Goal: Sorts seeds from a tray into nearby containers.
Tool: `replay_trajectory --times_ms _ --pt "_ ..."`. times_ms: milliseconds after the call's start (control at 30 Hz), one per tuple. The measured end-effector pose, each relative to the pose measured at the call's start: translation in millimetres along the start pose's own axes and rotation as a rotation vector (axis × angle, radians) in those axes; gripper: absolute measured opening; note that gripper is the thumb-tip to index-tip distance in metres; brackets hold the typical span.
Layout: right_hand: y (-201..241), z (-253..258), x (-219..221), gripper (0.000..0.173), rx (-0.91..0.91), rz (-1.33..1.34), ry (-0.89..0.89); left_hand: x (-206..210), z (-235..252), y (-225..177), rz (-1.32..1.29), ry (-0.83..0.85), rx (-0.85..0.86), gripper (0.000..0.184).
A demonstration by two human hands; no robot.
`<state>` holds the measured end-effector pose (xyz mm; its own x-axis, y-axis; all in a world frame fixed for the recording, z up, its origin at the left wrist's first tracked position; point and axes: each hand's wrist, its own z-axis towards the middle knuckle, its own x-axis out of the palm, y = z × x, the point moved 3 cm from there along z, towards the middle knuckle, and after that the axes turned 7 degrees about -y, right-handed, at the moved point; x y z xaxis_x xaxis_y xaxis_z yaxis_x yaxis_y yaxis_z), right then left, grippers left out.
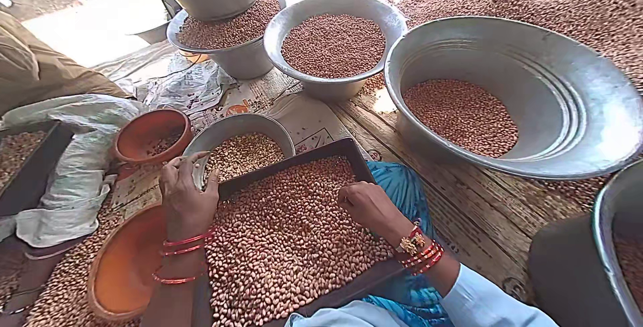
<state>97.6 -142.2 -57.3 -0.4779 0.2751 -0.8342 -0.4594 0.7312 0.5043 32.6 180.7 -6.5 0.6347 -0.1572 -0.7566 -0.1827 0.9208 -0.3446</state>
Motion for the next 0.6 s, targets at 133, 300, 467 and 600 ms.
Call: replay_trajectory --times_ms 133,300,467,600 --pt "-4 -8 6 0.022 0.016 -0.030 0.054 20 -48 -46 -0.181 0.221 0.167 0.019" --pt "-3 -9 4 0.023 0.042 -0.051 0.043 67 -121 -92 -0.266 0.405 0.326 0.015" --pt "-1 -14 6 0.023 0.020 -0.025 0.055 70 -116 -88 -0.256 0.431 0.276 0.011" --pt "0 -21 8 0.031 0.141 -0.035 0.116 29 -60 -41 -0.144 0.062 0.039 0.043"
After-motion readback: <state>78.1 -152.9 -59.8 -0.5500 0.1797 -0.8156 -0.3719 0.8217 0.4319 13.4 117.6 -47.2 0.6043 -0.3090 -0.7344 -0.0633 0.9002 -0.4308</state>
